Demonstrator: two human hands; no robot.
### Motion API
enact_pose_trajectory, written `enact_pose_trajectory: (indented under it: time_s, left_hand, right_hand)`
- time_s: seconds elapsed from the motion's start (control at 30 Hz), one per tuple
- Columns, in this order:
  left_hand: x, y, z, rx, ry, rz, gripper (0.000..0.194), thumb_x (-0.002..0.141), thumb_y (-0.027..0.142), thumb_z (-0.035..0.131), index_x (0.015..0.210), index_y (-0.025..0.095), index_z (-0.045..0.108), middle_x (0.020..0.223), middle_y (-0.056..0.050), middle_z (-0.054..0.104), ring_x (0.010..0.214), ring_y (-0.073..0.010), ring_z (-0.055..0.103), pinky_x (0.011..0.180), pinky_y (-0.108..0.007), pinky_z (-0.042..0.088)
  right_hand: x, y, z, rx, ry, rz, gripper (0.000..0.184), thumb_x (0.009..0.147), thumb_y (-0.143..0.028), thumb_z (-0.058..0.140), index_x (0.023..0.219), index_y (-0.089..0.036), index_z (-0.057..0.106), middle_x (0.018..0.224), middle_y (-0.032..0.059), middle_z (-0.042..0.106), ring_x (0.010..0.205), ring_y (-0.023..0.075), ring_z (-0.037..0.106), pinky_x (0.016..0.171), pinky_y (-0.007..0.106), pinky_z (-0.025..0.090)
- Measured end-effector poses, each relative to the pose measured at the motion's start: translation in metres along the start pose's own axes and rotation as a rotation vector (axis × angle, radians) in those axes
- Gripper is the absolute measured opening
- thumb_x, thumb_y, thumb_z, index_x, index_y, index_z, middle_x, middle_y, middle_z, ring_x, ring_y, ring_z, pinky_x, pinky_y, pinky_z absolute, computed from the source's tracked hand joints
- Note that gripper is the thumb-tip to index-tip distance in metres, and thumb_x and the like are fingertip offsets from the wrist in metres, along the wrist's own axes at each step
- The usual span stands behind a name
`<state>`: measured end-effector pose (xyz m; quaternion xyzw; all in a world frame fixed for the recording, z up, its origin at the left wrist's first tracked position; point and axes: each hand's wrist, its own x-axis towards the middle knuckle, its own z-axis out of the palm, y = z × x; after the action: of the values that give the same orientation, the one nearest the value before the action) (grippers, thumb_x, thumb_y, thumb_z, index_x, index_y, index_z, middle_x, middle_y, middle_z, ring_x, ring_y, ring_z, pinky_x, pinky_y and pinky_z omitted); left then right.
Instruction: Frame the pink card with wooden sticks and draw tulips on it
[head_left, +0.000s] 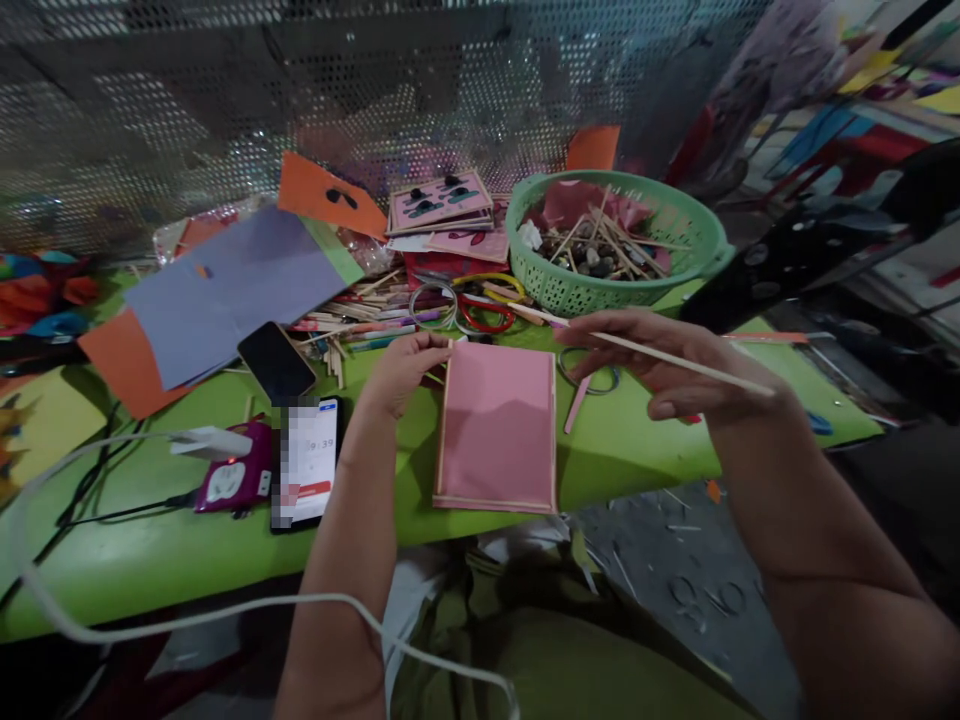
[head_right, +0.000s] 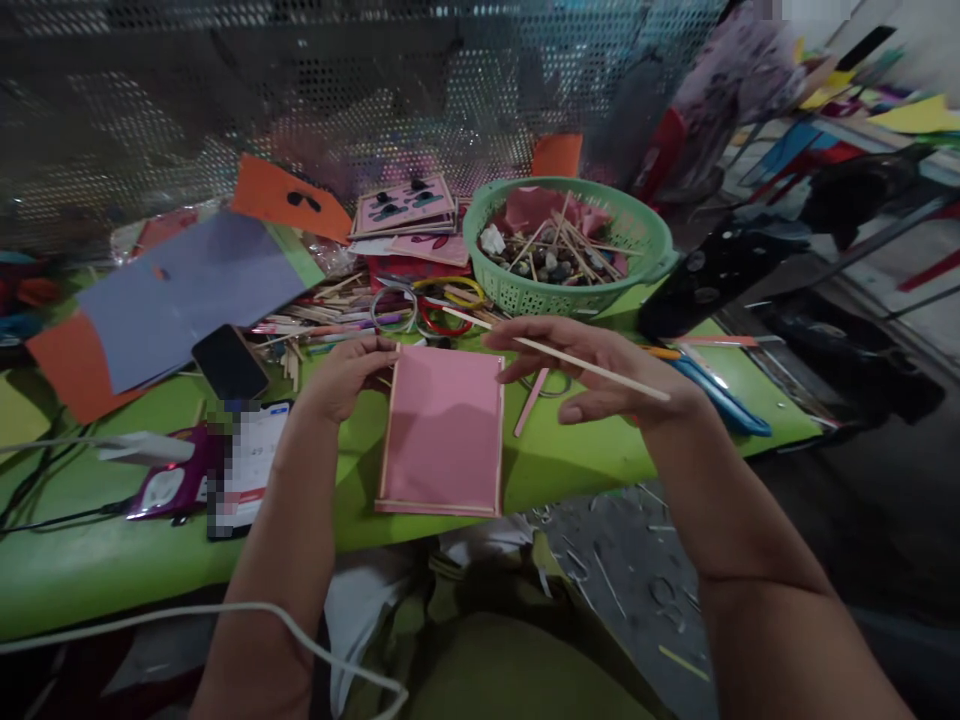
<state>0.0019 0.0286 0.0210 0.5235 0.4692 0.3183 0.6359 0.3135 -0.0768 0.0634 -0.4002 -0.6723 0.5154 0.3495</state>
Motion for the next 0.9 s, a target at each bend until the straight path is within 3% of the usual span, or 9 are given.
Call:
enact_pose_trajectory:
  time_s: [0.13,0.23,0.33,0.47,0.63,0.77,0.9]
  left_hand:
    - [-0.002,-0.002,0.001,-0.015,0.003,-0.007,0.014,0.069,0.025,0.076,0.079,0.017,0.069,0.068,0.003,0.066,0.057,-0.0095,0.059,0.056,-0.021,0.048]
    - [-0.002,-0.002,0.002,-0.027,0.002,-0.014,0.009,0.073,0.022,0.073,0.079,0.016,0.069,0.069,0.002,0.066,0.058,-0.0093,0.060,0.057,-0.021,0.049]
    - [-0.002,-0.005,0.001,-0.031,-0.010,-0.005,0.008,0.075,0.021,0.073,0.080,0.016,0.070,0.068,0.002,0.065,0.058,-0.0092,0.060,0.057,-0.021,0.049]
    - [-0.001,-0.008,-0.001,-0.030,-0.024,0.023,0.009,0.074,0.021,0.074,0.080,0.016,0.071,0.069,0.003,0.066,0.059,-0.0082,0.060,0.057,-0.020,0.048]
    - [-0.002,-0.008,-0.001,-0.028,-0.042,0.014,0.011,0.075,0.024,0.076,0.081,0.017,0.070,0.071,0.002,0.067,0.060,-0.0092,0.061,0.057,-0.021,0.050]
    - [-0.002,-0.007,0.000,-0.013,-0.046,0.018,0.009,0.077,0.022,0.074,0.082,0.016,0.071,0.071,0.001,0.068,0.060,-0.0093,0.062,0.058,-0.021,0.051]
    - [-0.001,-0.007,-0.001,-0.021,-0.049,0.018,0.007,0.077,0.021,0.072,0.081,0.015,0.070,0.069,0.001,0.067,0.058,-0.0094,0.061,0.057,-0.021,0.051]
  right_hand:
    - [0.004,0.001,0.003,-0.077,-0.183,0.015,0.068,0.084,-0.042,0.082,0.147,-0.053,0.059,0.160,-0.0016,0.061,0.131,0.0295,0.070,0.110,0.049,0.057]
    - [0.011,0.004,0.008,-0.113,-0.226,0.048,0.054,0.093,-0.051,0.068,0.147,-0.046,0.062,0.158,0.0017,0.062,0.128,0.0278,0.072,0.101,0.043,0.062]
    - [0.020,0.009,0.015,-0.038,-0.152,0.059,0.048,0.097,-0.061,0.055,0.134,-0.037,0.074,0.146,0.0067,0.072,0.118,0.0284,0.077,0.090,0.041,0.065]
    - [0.031,0.014,0.027,-0.003,0.010,0.099,0.036,0.091,-0.050,0.074,0.120,-0.030,0.080,0.128,0.0092,0.080,0.089,0.0222,0.079,0.077,0.037,0.066]
    - [0.038,0.028,0.038,-0.104,0.181,0.149,0.051,0.086,-0.049,0.080,0.131,-0.027,0.071,0.105,0.0081,0.084,0.063,0.0162,0.068,0.048,0.028,0.054]
    - [0.038,0.036,0.042,-0.268,0.244,0.123,0.038,0.084,-0.057,0.080,0.100,-0.023,0.073,0.080,0.0066,0.080,0.066,0.0206,0.071,0.048,0.028,0.050]
    - [0.037,0.035,0.042,-0.347,0.228,0.097,0.043,0.085,-0.063,0.077,0.097,-0.023,0.074,0.072,0.0049,0.077,0.067,0.0216,0.073,0.055,0.030,0.051]
